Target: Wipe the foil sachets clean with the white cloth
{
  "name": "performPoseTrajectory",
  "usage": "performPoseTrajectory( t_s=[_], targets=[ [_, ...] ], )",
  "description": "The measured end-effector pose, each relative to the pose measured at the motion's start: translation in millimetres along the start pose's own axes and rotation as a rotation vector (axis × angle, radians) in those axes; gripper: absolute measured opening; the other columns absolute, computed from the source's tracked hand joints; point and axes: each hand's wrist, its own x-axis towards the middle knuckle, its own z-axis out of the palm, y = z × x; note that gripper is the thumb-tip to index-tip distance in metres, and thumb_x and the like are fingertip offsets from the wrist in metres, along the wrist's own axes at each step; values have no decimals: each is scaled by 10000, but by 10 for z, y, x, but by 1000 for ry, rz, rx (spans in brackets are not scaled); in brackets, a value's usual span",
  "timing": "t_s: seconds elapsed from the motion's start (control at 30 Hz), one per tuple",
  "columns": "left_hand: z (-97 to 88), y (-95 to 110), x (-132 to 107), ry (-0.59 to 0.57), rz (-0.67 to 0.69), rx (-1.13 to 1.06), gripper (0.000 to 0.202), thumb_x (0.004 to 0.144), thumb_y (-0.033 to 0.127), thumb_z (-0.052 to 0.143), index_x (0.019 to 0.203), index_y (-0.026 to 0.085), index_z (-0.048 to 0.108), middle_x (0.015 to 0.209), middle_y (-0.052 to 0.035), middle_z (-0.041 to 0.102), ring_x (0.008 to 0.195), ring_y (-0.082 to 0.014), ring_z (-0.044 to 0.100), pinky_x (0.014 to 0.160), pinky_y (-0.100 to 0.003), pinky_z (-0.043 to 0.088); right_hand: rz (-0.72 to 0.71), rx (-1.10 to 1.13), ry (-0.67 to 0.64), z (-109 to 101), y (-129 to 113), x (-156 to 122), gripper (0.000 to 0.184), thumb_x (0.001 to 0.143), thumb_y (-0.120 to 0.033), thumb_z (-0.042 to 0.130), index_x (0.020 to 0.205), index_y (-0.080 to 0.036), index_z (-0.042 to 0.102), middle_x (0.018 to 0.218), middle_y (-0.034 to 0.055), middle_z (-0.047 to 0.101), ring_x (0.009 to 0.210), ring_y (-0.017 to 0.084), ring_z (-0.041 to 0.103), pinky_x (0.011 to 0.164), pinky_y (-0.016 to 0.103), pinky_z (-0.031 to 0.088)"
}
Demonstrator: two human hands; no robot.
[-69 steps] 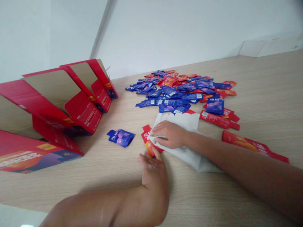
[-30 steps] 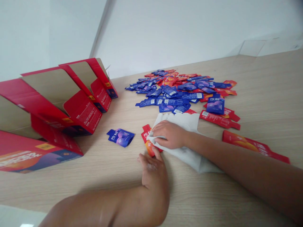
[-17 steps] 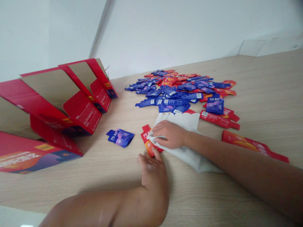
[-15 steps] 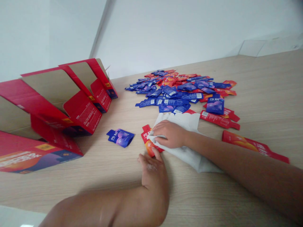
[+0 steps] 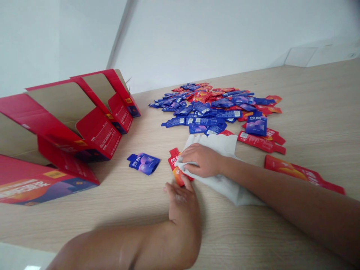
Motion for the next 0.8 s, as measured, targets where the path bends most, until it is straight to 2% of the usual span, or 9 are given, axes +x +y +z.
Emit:
performPoseTrajectory(
  t_s=[0.2,0.4,0.5,0.63,0.8],
  targets=[
    [-16,-9,-3,10,-23,-55,495,828,-3,311,1242,51,578,788,-170,732,781,-212,699,922,-416,490,80,-27,-2,-26,18,4,173,870,-211,504,866,-148,665,931,88,696,931,216,612,863,360,396],
    [-7,0,0,-2,-12,-59,472,838,16,323,1236,33,576,799,-179,730,798,-217,698,930,-429,481,-9,-21,-9,-10,-26,1,155,867,-222,515,847,-151,652,951,95,693,939,213,606,865,358,395],
    [-9,3,-1,-7,-8,-40,477,842,19,319,1252,32,562,823,-194,731,813,-222,700,935,-429,476,9,-23,-10,-3,-18,8,155,869,-222,513,842,-152,649,947,89,692,932,209,606,864,355,395],
    [-3,3,2,-16,2,-27,489,842,14,313,1267,51,552,809,-173,735,807,-215,703,927,-426,484,67,-31,-14,-13,11,8,171,876,-216,497,852,-148,652,936,87,691,931,207,606,863,352,395],
    [-4,-1,5,4,-15,-54,479,833,6,326,1239,48,577,813,-179,736,810,-219,703,923,-424,490,10,-24,-18,-14,-12,0,165,871,-227,507,855,-148,651,942,94,688,935,212,602,864,357,393]
  ],
)
